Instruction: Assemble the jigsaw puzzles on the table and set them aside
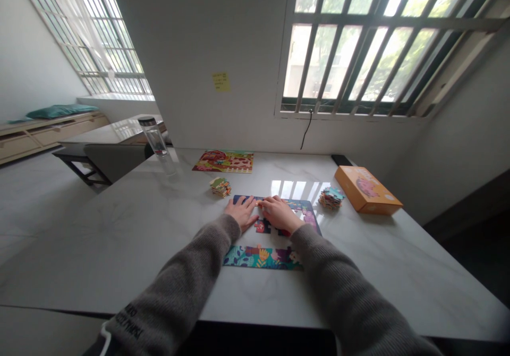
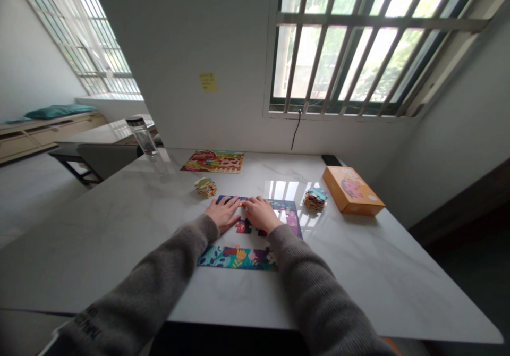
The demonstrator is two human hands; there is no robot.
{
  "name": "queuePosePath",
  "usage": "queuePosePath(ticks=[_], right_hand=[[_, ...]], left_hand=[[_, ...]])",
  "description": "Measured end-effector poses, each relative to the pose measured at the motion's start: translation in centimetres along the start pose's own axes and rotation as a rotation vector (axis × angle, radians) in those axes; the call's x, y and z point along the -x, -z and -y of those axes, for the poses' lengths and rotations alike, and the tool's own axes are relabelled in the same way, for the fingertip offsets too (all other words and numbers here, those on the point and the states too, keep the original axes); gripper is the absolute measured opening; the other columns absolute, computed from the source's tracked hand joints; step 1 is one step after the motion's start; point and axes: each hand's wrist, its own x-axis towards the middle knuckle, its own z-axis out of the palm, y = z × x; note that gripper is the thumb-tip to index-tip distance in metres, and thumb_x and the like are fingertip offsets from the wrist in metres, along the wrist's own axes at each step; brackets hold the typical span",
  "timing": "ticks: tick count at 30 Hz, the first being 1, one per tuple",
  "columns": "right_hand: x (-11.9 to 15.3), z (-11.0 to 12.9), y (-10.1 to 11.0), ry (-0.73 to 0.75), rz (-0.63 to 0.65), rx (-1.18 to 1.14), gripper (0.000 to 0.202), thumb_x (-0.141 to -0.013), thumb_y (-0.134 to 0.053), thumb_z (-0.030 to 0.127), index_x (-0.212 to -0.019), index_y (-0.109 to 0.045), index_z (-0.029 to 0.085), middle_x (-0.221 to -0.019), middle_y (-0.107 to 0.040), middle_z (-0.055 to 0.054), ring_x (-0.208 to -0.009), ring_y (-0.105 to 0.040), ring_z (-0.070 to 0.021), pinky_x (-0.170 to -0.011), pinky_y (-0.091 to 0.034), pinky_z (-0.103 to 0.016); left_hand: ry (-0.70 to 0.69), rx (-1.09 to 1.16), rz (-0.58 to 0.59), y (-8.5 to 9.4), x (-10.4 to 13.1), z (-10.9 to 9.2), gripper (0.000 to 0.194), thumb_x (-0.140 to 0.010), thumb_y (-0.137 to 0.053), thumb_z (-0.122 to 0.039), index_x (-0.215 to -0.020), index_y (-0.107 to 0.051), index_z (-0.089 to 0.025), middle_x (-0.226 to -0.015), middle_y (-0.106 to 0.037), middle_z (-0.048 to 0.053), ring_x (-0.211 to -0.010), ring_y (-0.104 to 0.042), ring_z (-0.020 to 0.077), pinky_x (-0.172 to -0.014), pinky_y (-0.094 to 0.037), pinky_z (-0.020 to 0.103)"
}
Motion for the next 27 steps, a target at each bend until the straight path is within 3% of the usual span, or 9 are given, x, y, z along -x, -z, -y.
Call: queuePosePath(ticks=[14,18,21,24,27], right_hand=[[0.0,0.0,-0.2,0.004,0.007,-0.027,0.034,-0.095,-0.053,0.022,-0.127,-0.062,0.024,-0.124,-0.064,-0.01,-0.116,-0.053,-0.0263,-0.1,-0.043,-0.04],[0.2,-0.9,0.6,0.019,-0.023,-0.232,0.042,-0.094,-0.056,0.023,-0.136,-0.055,0.022,-0.129,-0.063,-0.012,-0.119,-0.056,-0.0252,-0.103,-0.044,-0.04],[1.2,-2.2,2.4,0.016,-0.132,-0.423,0.049,-0.096,-0.054,0.028,-0.144,-0.046,0.024,-0.128,-0.063,-0.011,-0.114,-0.06,-0.0228,-0.099,-0.048,-0.04],[2.7,-3.4,4.0,-0.004,-0.221,-0.425,0.034,-0.097,-0.051,0.029,-0.129,-0.06,0.022,-0.108,-0.068,-0.01,-0.1,-0.063,-0.0222,-0.09,-0.05,-0.039],[4.0,-4.1,4.4,-0.031,-0.244,-0.371,0.025,-0.096,-0.051,0.027,-0.114,-0.067,0.019,-0.089,-0.067,-0.007,-0.085,-0.062,-0.0202,-0.081,-0.049,-0.035]], left_hand=[[-0.021,0.05,0.017,-0.1,0.5,0.6,0.052,-0.098,-0.042,-0.048,-0.147,-0.043,-0.029,-0.158,-0.039,0.008,-0.142,-0.034,0.0324,-0.111,-0.027,0.063],[0.014,0.097,-0.03,-0.1,0.7,1.4,0.045,-0.099,-0.043,-0.042,-0.142,-0.048,-0.03,-0.153,-0.047,0.007,-0.137,-0.04,0.0293,-0.108,-0.031,0.056],[0.032,0.134,-0.134,0.4,1.0,1.9,0.042,-0.096,-0.05,-0.039,-0.137,-0.053,-0.029,-0.143,-0.055,0.008,-0.13,-0.046,0.0286,-0.107,-0.031,0.052],[-0.091,0.179,-0.2,0.9,1.3,1.6,0.043,-0.09,-0.06,-0.04,-0.13,-0.059,-0.026,-0.127,-0.063,0.008,-0.121,-0.05,0.0291,-0.106,-0.03,0.051],[-0.257,0.223,-0.154,0.7,1.5,0.6,0.051,-0.082,-0.069,-0.046,-0.128,-0.061,-0.025,-0.12,-0.064,0.009,-0.113,-0.052,0.0297,-0.1,-0.036,0.046]])
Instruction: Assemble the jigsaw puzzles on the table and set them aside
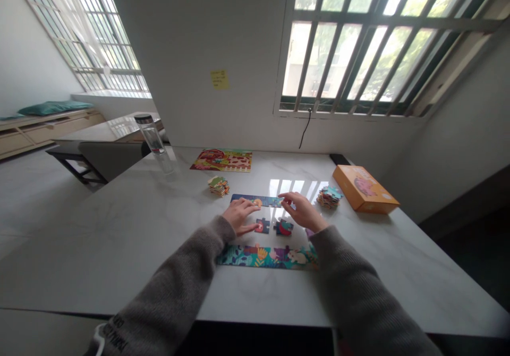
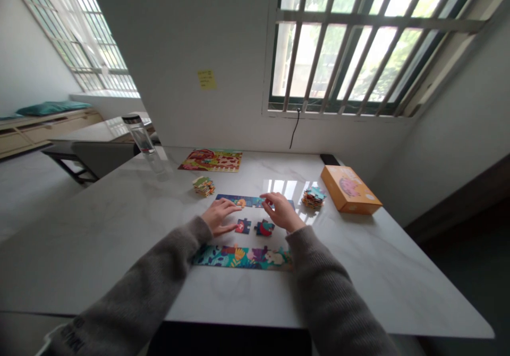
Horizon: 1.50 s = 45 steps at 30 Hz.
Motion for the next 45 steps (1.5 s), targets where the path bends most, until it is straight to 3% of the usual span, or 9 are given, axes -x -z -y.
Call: queuePosePath(ticks=[3,10,15,18,23,28,31,36,45], right_hand=[[0.9,-0.5,-0.2,-0.008,0.003,0.044,0.022,-0.094,-0.052,0.023,-0.109,-0.068,0.019,-0.083,-0.066,-0.005,-0.078,-0.059,-0.0184,-0.078,-0.046,-0.032],[1.4,-0.7,-1.0,-0.06,0.023,0.064,0.032,-0.093,-0.053,0.022,-0.123,-0.062,0.019,-0.081,-0.066,-0.003,-0.075,-0.058,-0.0172,-0.076,-0.045,-0.031],[1.4,1.4,-1.8,-0.048,0.052,0.029,0.027,-0.091,-0.053,0.016,-0.114,-0.067,0.02,-0.085,-0.067,-0.003,-0.078,-0.059,-0.0173,-0.08,-0.044,-0.031],[1.3,2.7,-2.4,-0.04,0.102,0.017,0.018,-0.092,-0.053,0.016,-0.096,-0.071,0.02,-0.079,-0.067,-0.003,-0.075,-0.058,-0.0165,-0.076,-0.042,-0.029],[1.3,3.6,-3.0,-0.039,0.174,0.009,0.014,-0.091,-0.059,0.021,-0.08,-0.068,0.018,-0.071,-0.062,-0.002,-0.067,-0.051,-0.0144,-0.065,-0.036,-0.026],[1.4,4.0,-3.0,-0.152,0.245,-0.186,0.022,-0.09,-0.057,0.026,-0.07,-0.056,0.018,-0.062,-0.054,0.003,-0.059,-0.046,-0.0119,-0.058,-0.032,-0.025],[1.3,4.0,-3.0,-0.176,0.197,-0.27,0.027,-0.09,-0.055,0.031,-0.066,-0.05,0.019,-0.062,-0.05,0.003,-0.06,-0.044,-0.0121,-0.057,-0.031,-0.025],[1.0,3.8,-2.7,-0.204,0.091,-0.34,0.034,-0.09,-0.052,0.042,-0.065,-0.044,0.02,-0.061,-0.045,0.004,-0.06,-0.04,-0.012,-0.057,-0.029,-0.026],[1.1,4.1,-2.6,-0.225,0.128,-0.426,0.037,-0.089,-0.052,0.049,-0.066,-0.046,0.021,-0.06,-0.046,0.004,-0.058,-0.041,-0.012,-0.054,-0.031,-0.024]], left_hand=[[-0.038,0.022,0.071,-1.0,0.0,-0.8,0.057,-0.074,-0.077,-0.049,-0.123,-0.063,-0.024,-0.119,-0.062,0.009,-0.112,-0.052,0.031,-0.098,-0.039,0.045],[0.042,0.026,0.119,-1.4,-0.2,-1.1,0.036,-0.076,-0.077,-0.037,-0.104,-0.065,-0.019,-0.108,-0.061,0.01,-0.104,-0.054,0.0293,-0.094,-0.044,0.042],[0.044,0.116,0.117,-1.1,-0.5,-1.5,0.042,-0.072,-0.08,-0.029,-0.107,-0.061,-0.018,-0.099,-0.065,0.007,-0.098,-0.059,0.0273,-0.091,-0.045,0.041],[0.068,0.15,0.106,-1.3,-0.6,-1.6,0.041,-0.071,-0.078,-0.023,-0.108,-0.061,-0.019,-0.091,-0.067,0.006,-0.093,-0.062,0.0267,-0.09,-0.046,0.041],[-0.002,0.399,-0.066,-1.3,-0.5,-1.6,0.024,-0.081,-0.063,-0.017,-0.105,-0.062,-0.019,-0.087,-0.068,0.004,-0.083,-0.064,0.0202,-0.081,-0.05,0.033],[0.053,0.66,-0.279,-0.3,-0.5,-2.2,0.029,-0.092,-0.058,-0.024,-0.121,-0.057,-0.02,-0.089,-0.07,0.003,-0.083,-0.068,0.0175,-0.08,-0.052,0.032],[0.031,0.565,-0.36,0.4,-0.5,-2.6,0.037,-0.09,-0.061,-0.026,-0.125,-0.054,-0.02,-0.099,-0.068,0.006,-0.089,-0.066,0.0197,-0.082,-0.053,0.035],[-0.084,0.285,-0.377,1.2,-0.3,-2.3,0.063,-0.08,-0.075,-0.033,-0.135,-0.049,-0.021,-0.121,-0.059,0.012,-0.109,-0.058,0.0279,-0.098,-0.049,0.045],[-0.053,0.187,-0.279,1.5,-0.3,-2.5,0.049,-0.087,-0.067,-0.032,-0.133,-0.053,-0.023,-0.124,-0.061,0.011,-0.116,-0.057,0.0276,-0.101,-0.047,0.043]])
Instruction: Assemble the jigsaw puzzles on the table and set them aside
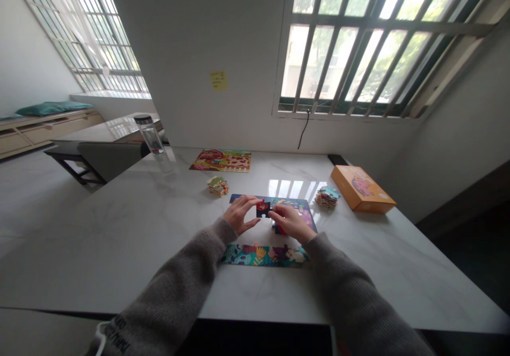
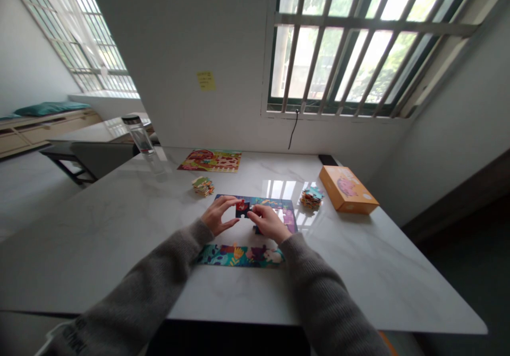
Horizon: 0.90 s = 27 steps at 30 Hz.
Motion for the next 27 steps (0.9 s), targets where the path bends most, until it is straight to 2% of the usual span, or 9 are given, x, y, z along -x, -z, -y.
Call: queuePosePath(ticks=[3,6,10,13,17,22,27], right_hand=[[0.1,0.1,-0.2,0.02,-0.035,0.042,0.034,-0.091,-0.051,0.045,-0.067,-0.049,0.02,-0.062,-0.05,0.003,-0.06,-0.045,-0.0128,-0.056,-0.033,-0.025],[0.1,0.0,-0.2,0.037,-0.135,0.136,0.027,-0.093,-0.051,0.039,-0.075,-0.056,0.02,-0.066,-0.055,0.002,-0.063,-0.049,-0.0138,-0.06,-0.036,-0.026],[0.2,-0.2,0.0,0.042,-0.183,0.181,0.023,-0.094,-0.05,0.036,-0.083,-0.061,0.019,-0.067,-0.056,0.002,-0.063,-0.051,-0.0138,-0.061,-0.037,-0.026],[0.3,-0.3,0.0,0.054,-0.174,0.187,0.02,-0.094,-0.05,0.033,-0.087,-0.063,0.019,-0.065,-0.055,0.003,-0.062,-0.051,-0.0137,-0.061,-0.038,-0.026],[0.4,-0.1,-0.2,0.068,-0.14,0.179,0.019,-0.093,-0.049,0.03,-0.091,-0.064,0.02,-0.068,-0.058,0.001,-0.063,-0.053,-0.0141,-0.061,-0.039,-0.026],[0.6,0.2,-0.2,0.084,-0.127,0.174,0.018,-0.093,-0.048,0.028,-0.093,-0.065,0.02,-0.068,-0.059,0.001,-0.063,-0.054,-0.0143,-0.061,-0.04,-0.026],[0.6,0.4,-0.3,0.093,-0.132,0.179,0.018,-0.093,-0.049,0.028,-0.093,-0.065,0.02,-0.068,-0.06,0.001,-0.063,-0.054,-0.0145,-0.061,-0.04,-0.026]], left_hand=[[-0.013,-0.001,0.016,0.8,0.1,0.9,0.043,-0.086,-0.068,-0.031,-0.126,-0.057,-0.022,-0.118,-0.064,0.01,-0.101,-0.063,0.0236,-0.096,-0.049,0.041],[0.016,0.064,0.022,2.5,0.8,3.1,0.033,-0.087,-0.067,-0.03,-0.117,-0.061,-0.02,-0.114,-0.065,0.009,-0.085,-0.063,0.0176,-0.09,-0.052,0.036],[0.087,0.107,0.05,4.2,2.7,6.7,0.026,-0.087,-0.066,-0.028,-0.111,-0.065,-0.019,-0.115,-0.065,0.009,-0.076,-0.06,0.0139,-0.082,-0.054,0.033],[0.161,0.165,0.113,4.4,4.0,8.2,0.023,-0.086,-0.065,-0.027,-0.107,-0.067,-0.018,-0.118,-0.065,0.009,-0.073,-0.058,0.0124,-0.074,-0.055,0.03],[0.237,0.139,0.165,3.9,4.4,8.5,0.022,-0.081,-0.066,-0.021,-0.102,-0.069,-0.018,-0.117,-0.068,0.008,-0.073,-0.058,0.0137,-0.072,-0.054,0.029],[0.278,0.048,0.143,3.7,4.1,8.1,0.022,-0.08,-0.068,-0.022,-0.101,-0.07,-0.02,-0.118,-0.07,0.007,-0.093,-0.061,0.0212,-0.08,-0.053,0.033],[0.283,0.024,0.129,3.5,4.2,8.0,0.023,-0.081,-0.066,-0.023,-0.103,-0.07,-0.021,-0.121,-0.07,0.006,-0.096,-0.061,0.0226,-0.08,-0.053,0.034]])
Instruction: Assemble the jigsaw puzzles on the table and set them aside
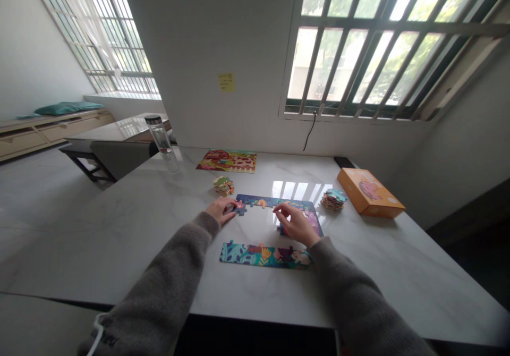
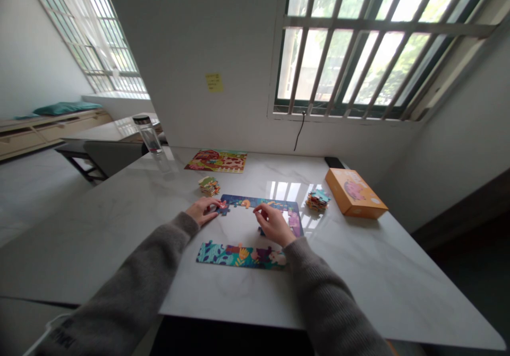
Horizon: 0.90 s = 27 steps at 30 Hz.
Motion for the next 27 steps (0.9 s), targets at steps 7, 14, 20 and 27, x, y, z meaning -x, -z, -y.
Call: queuePosePath(ticks=[7,14,20,27], right_hand=[[-0.2,-0.5,0.8,0.017,0.03,0.086,0.019,-0.093,-0.049,0.027,-0.096,-0.067,0.02,-0.069,-0.061,0.001,-0.065,-0.055,-0.0151,-0.064,-0.041,-0.026],[0.0,-3.5,3.7,-0.018,0.163,0.442,0.014,-0.085,-0.067,0.03,-0.097,-0.07,0.022,-0.086,-0.064,-0.004,-0.085,-0.057,-0.0206,-0.078,-0.041,-0.032],[1.1,-2.9,3.4,-0.052,0.306,0.524,0.043,-0.072,-0.082,0.039,-0.109,-0.065,0.026,-0.108,-0.061,-0.008,-0.1,-0.056,-0.0273,-0.089,-0.042,-0.041],[0.9,-2.6,2.9,-0.042,0.35,0.52,0.032,-0.072,-0.08,0.03,-0.098,-0.063,0.02,-0.105,-0.059,-0.009,-0.099,-0.055,-0.0265,-0.086,-0.044,-0.038]], left_hand=[[-0.029,0.067,0.006,0.0,-0.1,-0.8,0.022,-0.081,-0.068,-0.024,-0.103,-0.07,-0.019,-0.121,-0.07,0.009,-0.097,-0.062,0.0226,-0.08,-0.053,0.034],[-0.174,0.099,0.106,-2.3,-0.2,-4.9,0.021,-0.082,-0.072,-0.032,-0.1,-0.068,-0.022,-0.117,-0.072,0.006,-0.108,-0.062,0.0237,-0.099,-0.045,0.04],[-0.162,-0.04,0.199,-3.6,0.1,-6.8,0.024,-0.08,-0.074,-0.03,-0.103,-0.069,-0.024,-0.113,-0.07,0.004,-0.108,-0.058,0.0265,-0.098,-0.041,0.043],[-0.161,-0.082,0.216,-3.2,0.3,-7.2,0.025,-0.085,-0.07,-0.04,-0.104,-0.067,-0.024,-0.117,-0.065,0.006,-0.11,-0.055,0.0268,-0.095,-0.039,0.042]])
